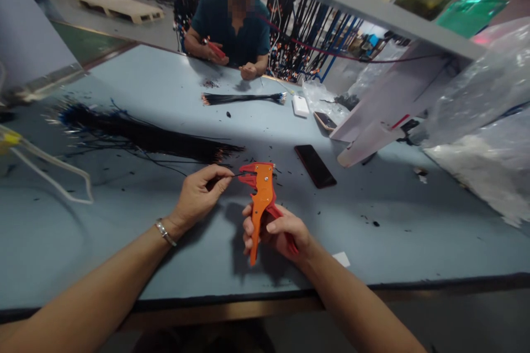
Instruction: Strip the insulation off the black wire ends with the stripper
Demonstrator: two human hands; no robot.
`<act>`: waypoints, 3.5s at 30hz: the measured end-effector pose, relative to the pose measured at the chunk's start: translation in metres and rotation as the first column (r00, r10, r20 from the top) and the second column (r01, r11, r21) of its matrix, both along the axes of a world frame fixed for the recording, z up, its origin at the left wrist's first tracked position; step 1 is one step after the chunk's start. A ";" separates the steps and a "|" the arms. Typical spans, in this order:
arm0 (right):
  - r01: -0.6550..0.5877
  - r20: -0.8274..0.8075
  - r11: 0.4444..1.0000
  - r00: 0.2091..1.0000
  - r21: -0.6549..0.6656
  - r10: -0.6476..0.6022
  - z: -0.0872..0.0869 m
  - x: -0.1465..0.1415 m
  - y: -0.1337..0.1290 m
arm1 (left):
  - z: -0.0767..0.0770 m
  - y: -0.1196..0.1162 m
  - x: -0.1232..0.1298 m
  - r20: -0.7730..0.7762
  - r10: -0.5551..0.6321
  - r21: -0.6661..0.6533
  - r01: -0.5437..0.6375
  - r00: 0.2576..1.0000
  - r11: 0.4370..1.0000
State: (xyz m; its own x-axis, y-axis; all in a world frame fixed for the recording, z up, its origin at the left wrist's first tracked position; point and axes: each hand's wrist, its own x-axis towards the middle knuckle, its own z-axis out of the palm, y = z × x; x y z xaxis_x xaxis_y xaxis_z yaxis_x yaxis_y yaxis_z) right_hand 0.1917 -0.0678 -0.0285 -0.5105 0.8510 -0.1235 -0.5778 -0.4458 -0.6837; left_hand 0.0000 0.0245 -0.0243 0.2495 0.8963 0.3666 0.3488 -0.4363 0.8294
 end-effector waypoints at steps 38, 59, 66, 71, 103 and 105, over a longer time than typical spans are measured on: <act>-0.003 0.045 1.000 0.999 -0.009 0.004 -0.005 -0.005 -0.004 | 0.000 -0.003 0.002 0.048 -0.008 0.060 0.006 0.999 0.998; 0.007 0.118 0.999 0.993 0.036 -0.012 -0.001 -0.004 -0.003 | 0.004 -0.008 0.003 0.071 -0.036 0.003 0.036 0.997 0.999; 0.007 0.115 0.999 0.993 0.047 -0.012 0.000 -0.004 -0.002 | 0.005 -0.009 0.003 0.076 -0.024 0.007 0.024 0.997 1.000; 0.005 0.117 0.997 0.993 0.083 -0.015 -0.001 -0.003 -0.002 | 0.004 -0.009 0.004 0.094 -0.032 0.015 0.031 0.995 0.999; 0.033 0.228 0.992 0.972 0.121 -0.061 -0.001 -0.003 -0.004 | 0.007 -0.014 0.003 0.075 -0.016 0.057 0.012 0.997 0.998; 0.029 0.223 0.991 0.973 0.128 -0.057 -0.002 -0.002 -0.003 | 0.007 -0.014 0.003 0.072 -0.003 0.052 0.000 0.997 0.999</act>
